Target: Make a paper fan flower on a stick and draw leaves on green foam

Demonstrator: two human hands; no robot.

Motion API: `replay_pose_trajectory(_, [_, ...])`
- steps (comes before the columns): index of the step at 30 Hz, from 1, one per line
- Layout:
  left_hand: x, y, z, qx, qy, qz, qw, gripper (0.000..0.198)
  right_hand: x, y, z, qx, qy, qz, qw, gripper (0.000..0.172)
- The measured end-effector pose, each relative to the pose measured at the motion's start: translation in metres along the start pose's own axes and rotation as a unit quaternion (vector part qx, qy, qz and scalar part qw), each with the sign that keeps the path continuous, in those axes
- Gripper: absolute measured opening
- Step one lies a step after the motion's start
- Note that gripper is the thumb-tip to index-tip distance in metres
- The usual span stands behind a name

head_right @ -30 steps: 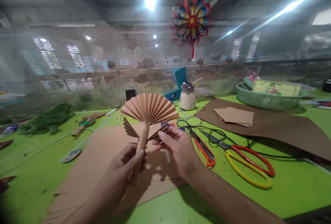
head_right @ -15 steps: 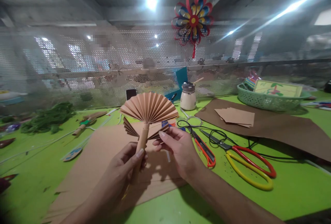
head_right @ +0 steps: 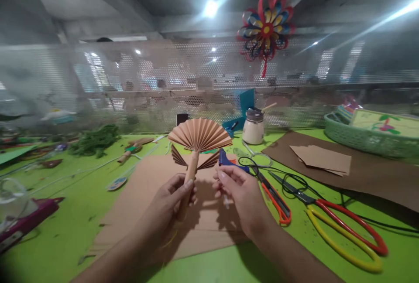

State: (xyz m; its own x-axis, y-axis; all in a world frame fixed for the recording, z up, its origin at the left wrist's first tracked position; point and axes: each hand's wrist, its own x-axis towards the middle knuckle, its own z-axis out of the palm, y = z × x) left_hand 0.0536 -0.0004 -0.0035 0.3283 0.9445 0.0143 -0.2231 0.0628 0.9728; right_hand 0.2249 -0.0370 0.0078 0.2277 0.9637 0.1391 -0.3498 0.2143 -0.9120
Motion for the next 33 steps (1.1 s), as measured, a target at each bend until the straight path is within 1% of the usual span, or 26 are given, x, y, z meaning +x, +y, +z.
replay_pose_trajectory(3, [0.002,0.004,-0.001,-0.039,0.019,0.014,0.999,0.023,-0.001,0.003,-0.003,-0.051,-0.003,-0.023,0.998,0.037])
replay_pose_trajectory(7, [0.007,0.009,-0.006,-0.04,0.044,0.031,0.998,0.021,-0.004,0.008,-0.005,-0.145,-0.026,-0.045,0.988,0.035])
replay_pose_trajectory(9, [0.01,0.009,-0.011,-0.038,0.058,0.03,0.997,0.023,-0.005,0.011,-0.006,-0.232,-0.054,-0.072,0.969,0.032])
replay_pose_trajectory(11, [0.014,0.007,-0.015,-0.037,0.078,0.033,0.996,0.025,-0.006,0.014,-0.007,-0.312,-0.088,-0.109,0.94,0.031])
replay_pose_trajectory(13, [0.02,0.004,-0.021,-0.034,0.099,0.038,0.994,0.023,-0.007,0.016,-0.007,-0.359,-0.117,-0.145,0.915,0.029])
replay_pose_trajectory(18, [0.033,-0.005,-0.035,0.004,0.117,0.031,0.993,0.023,-0.009,0.02,-0.007,-0.404,-0.169,-0.207,0.875,0.022])
replay_pose_trajectory(22, [0.039,-0.01,-0.044,0.036,0.121,0.02,0.992,0.026,-0.007,0.023,-0.01,-0.426,-0.196,-0.234,0.852,0.022])
replay_pose_trajectory(28, [0.046,-0.012,-0.051,0.041,0.131,0.016,0.99,0.033,-0.003,0.025,-0.014,-0.444,-0.216,-0.25,0.833,0.018])
replay_pose_trajectory(33, [0.045,-0.011,-0.05,0.015,0.113,0.032,0.993,0.032,-0.005,0.025,-0.013,-0.447,-0.232,-0.253,0.826,0.018])
